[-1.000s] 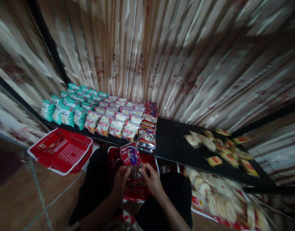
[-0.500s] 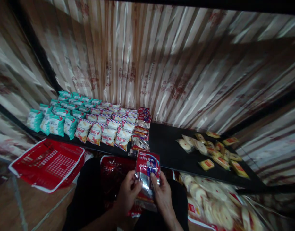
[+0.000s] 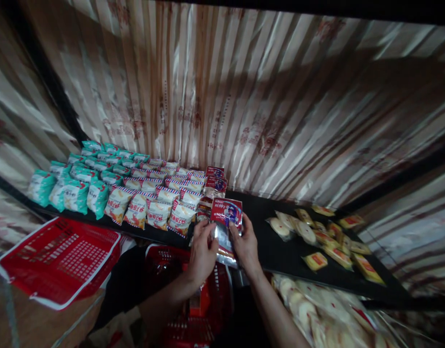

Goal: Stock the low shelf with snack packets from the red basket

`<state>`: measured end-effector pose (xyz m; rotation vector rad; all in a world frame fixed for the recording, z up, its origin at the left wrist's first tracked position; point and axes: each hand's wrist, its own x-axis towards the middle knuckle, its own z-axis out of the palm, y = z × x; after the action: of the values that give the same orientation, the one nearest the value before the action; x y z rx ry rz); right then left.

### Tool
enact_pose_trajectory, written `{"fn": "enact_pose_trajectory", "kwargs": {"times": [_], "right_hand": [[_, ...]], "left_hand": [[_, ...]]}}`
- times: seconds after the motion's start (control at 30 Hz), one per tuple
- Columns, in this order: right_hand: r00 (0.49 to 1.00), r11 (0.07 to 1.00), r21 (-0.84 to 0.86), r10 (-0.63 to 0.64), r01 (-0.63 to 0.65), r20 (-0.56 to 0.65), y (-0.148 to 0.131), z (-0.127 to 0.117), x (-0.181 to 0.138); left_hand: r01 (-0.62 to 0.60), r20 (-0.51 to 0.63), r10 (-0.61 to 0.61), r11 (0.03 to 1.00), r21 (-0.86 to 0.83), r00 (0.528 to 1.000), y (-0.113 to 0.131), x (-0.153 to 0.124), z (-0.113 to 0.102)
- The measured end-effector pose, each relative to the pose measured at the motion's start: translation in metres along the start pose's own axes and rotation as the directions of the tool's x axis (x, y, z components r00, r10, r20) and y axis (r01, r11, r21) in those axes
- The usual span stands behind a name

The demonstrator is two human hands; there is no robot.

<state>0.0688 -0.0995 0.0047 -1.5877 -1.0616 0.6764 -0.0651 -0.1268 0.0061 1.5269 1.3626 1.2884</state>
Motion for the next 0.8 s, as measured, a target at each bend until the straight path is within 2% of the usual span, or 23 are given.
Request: {"fn": "enact_pose_trajectory", "kwargs": {"times": [0.1,0.3,0.5,0.57,0.7,0.8], "right_hand": [[1.000,0.999,-0.051,-0.010,0.012,0.027,0.000,0.013,0.012],[0.990,0.991,-0.102,-0.073,0.085,0.117,0.013,0.027,0.012],[0.982,0.975,-0.168,-0.127,0.149,0.138,0.006,0.033,0.026],[0.975,0.951,-0.239,-0.162,0.195,0.152,0.007,0.035,0.031],[0.950,0.846,-0.433,-0.262,0.311,0.169,0.020,0.039,0.035],[0.946,0.817,-0.476,-0.285,0.325,0.156,0.032,0.040,0.034]], "left_hand": [[0.017,-0.020,-0.014,0.993,0.117,1.000,-0.007,0.015,0.000],[0.032,-0.016,-0.029,0.966,0.258,0.999,-0.031,0.012,-0.001],[-0.040,-0.030,0.055,0.925,0.377,0.998,-0.025,0.026,0.001],[-0.049,-0.021,0.064,0.898,0.437,0.998,-0.024,0.029,0.003],[-0.089,0.047,0.075,0.819,0.566,0.996,-0.030,0.025,0.006],[-0.142,0.067,0.128,0.768,0.624,0.989,-0.031,0.018,0.006]]}}
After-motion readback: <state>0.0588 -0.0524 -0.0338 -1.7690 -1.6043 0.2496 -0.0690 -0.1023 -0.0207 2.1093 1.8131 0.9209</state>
